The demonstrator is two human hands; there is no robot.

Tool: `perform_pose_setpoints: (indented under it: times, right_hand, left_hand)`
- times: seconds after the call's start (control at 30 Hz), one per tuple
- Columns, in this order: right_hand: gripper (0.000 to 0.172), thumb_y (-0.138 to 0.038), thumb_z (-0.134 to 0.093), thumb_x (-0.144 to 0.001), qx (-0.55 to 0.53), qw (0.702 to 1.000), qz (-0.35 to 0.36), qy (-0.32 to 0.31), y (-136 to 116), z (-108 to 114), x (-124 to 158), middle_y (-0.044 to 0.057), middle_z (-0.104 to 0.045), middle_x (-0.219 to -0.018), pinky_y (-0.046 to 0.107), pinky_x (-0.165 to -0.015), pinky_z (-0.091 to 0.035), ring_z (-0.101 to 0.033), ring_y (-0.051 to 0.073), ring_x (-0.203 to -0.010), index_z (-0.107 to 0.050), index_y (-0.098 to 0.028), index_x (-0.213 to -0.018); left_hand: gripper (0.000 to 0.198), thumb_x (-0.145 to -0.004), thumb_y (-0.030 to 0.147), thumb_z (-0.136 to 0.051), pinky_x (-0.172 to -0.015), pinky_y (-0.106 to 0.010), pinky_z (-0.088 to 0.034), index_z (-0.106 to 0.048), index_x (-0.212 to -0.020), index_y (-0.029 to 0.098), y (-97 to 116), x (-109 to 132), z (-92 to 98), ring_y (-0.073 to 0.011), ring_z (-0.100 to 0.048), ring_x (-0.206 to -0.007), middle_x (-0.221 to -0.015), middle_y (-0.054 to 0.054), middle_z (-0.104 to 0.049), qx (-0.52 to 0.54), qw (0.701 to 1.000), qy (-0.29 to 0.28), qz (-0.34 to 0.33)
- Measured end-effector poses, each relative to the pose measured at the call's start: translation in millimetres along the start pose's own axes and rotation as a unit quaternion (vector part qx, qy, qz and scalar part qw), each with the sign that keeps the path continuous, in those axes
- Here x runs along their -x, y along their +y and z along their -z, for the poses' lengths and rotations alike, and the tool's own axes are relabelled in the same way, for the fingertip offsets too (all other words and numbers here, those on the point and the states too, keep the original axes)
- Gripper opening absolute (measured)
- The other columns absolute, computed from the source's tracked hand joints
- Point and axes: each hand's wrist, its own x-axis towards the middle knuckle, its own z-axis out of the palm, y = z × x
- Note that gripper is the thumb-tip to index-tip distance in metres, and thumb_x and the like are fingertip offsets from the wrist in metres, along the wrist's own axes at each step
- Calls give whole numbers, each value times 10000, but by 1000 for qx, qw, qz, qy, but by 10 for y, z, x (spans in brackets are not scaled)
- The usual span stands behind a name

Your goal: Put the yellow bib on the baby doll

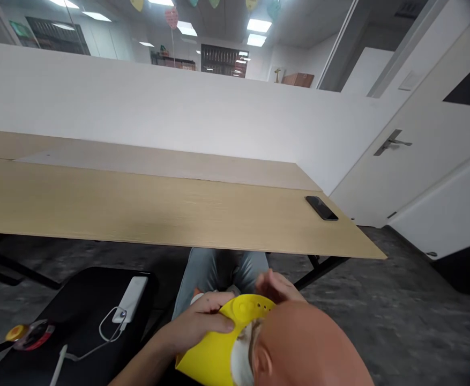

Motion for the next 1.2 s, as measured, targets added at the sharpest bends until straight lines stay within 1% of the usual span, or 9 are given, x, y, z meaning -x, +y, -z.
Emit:
perform_pose_setpoints:
  times: [0.1,0.33,0.43,0.53,0.67,0.77,0.87,0.97,1.2]
  right_hand:
    - [444,-553,-615,-829,24,998,2,-55,-96,-144,-148,26,-491,-667,217,-548,-294,-414,95,-591,-570,-122,-732]
    - [243,-402,-628,-865,62,984,162,32,-222,-241,-83,12,-513,-728,237,-585,-324,-434,99,-625,-630,-165,-810]
    - [273,-370,-568,-905,106,971,214,1,-292,-236,-37,41,-540,-754,266,-631,-354,-480,125,-676,-666,-158,-763]
    - [233,-330,-623,-855,197,962,180,-57,-311,-258,-54,34,-542,-733,263,-626,-359,-493,128,-673,-649,-148,-712]
    - [221,-328,-701,-762,251,949,136,-135,-237,-297,-137,-2,-515,-697,240,-578,-316,-459,107,-633,-600,-146,-685]
    - [283,-346,-719,-745,291,937,131,-141,-217,-324,-175,-17,-484,-668,231,-568,-290,-437,97,-629,-549,-144,-646]
    - [346,-367,-625,-844,320,929,131,-129,-233,-350,-175,-21,-436,-647,234,-579,-279,-400,87,-625,-476,-143,-626]
    - [433,-415,-505,-925,290,941,127,-116,-194,-358,-165,-19,-355,-631,249,-581,-252,-341,88,-617,-383,-150,-606]
    - [499,-529,-536,-888,122,989,74,-33,90,-303,-125,-22,-292,-629,253,-549,-212,-285,87,-598,-336,-161,-616]
  left_hand:
    - [205,-608,244,-714,-558,-200,-311,-670,-779,142,-54,-59,-6,-102,-487,-597,-675,16,-569,37,998,47,3]
    - [131,-588,235,-712,-500,-202,-284,-627,-636,147,-104,-131,26,-86,-445,-505,-559,34,-532,65,988,137,11]
    - [152,-588,275,-718,-513,-208,-307,-656,-660,157,-115,-162,-1,-96,-457,-533,-584,27,-561,76,980,181,16]
    - [249,-586,362,-747,-542,-219,-333,-667,-704,158,-122,-194,-15,-111,-473,-576,-625,17,-579,54,976,212,5]
    - [373,-722,458,-673,-516,-218,-250,-516,-570,155,-130,-220,2,-86,-347,-555,-558,48,-402,-98,978,177,-48]
    - [381,-799,431,-603,-514,-227,-211,-458,-573,161,-147,-225,19,-83,-301,-565,-574,51,-343,-167,971,164,-56]
    - [362,-818,448,-601,-524,-223,-224,-479,-632,162,-172,-216,33,-85,-320,-578,-601,49,-360,-143,976,158,-46]
    - [404,-810,521,-621,-538,-212,-252,-483,-676,166,-187,-197,37,-88,-350,-599,-628,49,-387,-112,982,148,-39]
    - [402,-819,548,-629,-574,-200,-306,-568,-789,152,-180,-168,32,-88,-413,-635,-703,26,-497,-80,991,101,-44]
